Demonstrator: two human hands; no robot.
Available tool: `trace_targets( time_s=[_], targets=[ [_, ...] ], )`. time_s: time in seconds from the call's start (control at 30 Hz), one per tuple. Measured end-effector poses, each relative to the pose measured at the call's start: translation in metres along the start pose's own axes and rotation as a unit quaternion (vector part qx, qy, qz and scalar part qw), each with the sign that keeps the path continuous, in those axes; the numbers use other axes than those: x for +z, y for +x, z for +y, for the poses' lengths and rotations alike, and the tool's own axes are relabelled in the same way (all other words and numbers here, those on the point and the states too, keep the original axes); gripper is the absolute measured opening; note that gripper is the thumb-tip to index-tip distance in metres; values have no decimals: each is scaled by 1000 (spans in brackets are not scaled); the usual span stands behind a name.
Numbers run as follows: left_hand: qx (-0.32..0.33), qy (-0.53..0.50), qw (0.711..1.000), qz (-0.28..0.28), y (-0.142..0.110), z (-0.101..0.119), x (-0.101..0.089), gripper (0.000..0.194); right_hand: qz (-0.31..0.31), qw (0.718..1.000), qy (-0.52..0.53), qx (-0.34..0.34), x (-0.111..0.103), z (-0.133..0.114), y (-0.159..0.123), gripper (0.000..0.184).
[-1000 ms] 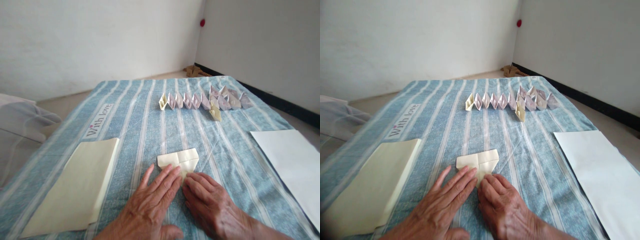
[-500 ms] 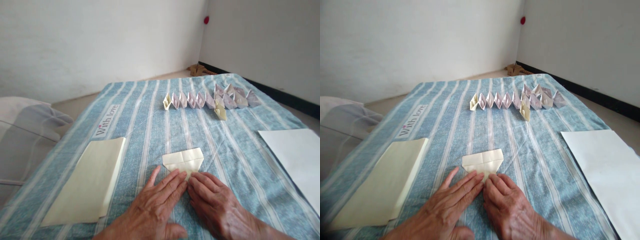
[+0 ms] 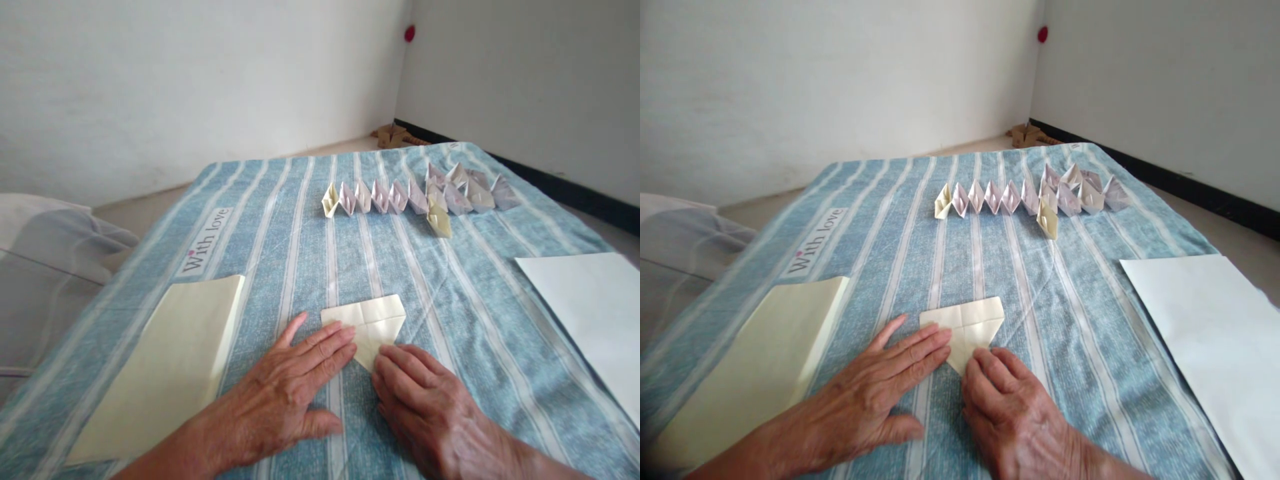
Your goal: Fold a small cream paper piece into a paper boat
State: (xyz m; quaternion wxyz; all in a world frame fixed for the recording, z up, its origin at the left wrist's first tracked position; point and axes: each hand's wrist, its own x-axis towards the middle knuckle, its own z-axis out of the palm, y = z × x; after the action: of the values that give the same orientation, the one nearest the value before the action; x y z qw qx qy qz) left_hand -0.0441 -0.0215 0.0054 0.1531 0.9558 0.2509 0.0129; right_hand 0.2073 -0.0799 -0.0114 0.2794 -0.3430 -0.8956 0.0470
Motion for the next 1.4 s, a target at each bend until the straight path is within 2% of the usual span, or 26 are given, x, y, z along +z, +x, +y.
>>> trace_targets(
  time_s=[0.17,0.3,0.37,0.43,0.5,0.6,0.67,0.7,0.83,1.0,1.23,1.4],
  targets=[
    [-21,27,999,6,-5,-13,-4,73,-13,1000,5,0,-1,0,-1,23],
    [-84,92,992,29,-13,-25,-15,68,-6,1000,10,-1,-2,0,1,26],
    [-125,121,983,60,-17,-24,-21,63,-3,1000,6,-3,-2,0,1,28],
    [-143,137,976,87,-19,-14,-24,61,-6,1000,7,-5,-2,-1,1,28],
    [-110,131,980,97,-16,4,-23,67,-8,1000,9,-4,-1,-1,1,27],
    [-28,55,997,45,-5,32,-15,81,-4,1000,16,-2,0,-1,0,26],
    [-22,20,1000,-4,5,43,-7,95,1,1000,19,-3,2,0,0,25],
    [-28,15,999,-8,9,46,-3,98,5,1000,18,-4,3,1,0,24],
    [-42,12,999,-6,17,41,9,105,20,1000,12,-10,6,3,-1,24],
    [-16,19,999,38,13,32,18,109,10,1000,-8,-10,9,4,-3,27],
    [2,42,997,58,13,29,21,105,66,997,-46,-17,12,3,-1,29],
    [2,67,995,73,16,30,20,106,38,998,-51,-16,9,4,0,33]
  ],
)
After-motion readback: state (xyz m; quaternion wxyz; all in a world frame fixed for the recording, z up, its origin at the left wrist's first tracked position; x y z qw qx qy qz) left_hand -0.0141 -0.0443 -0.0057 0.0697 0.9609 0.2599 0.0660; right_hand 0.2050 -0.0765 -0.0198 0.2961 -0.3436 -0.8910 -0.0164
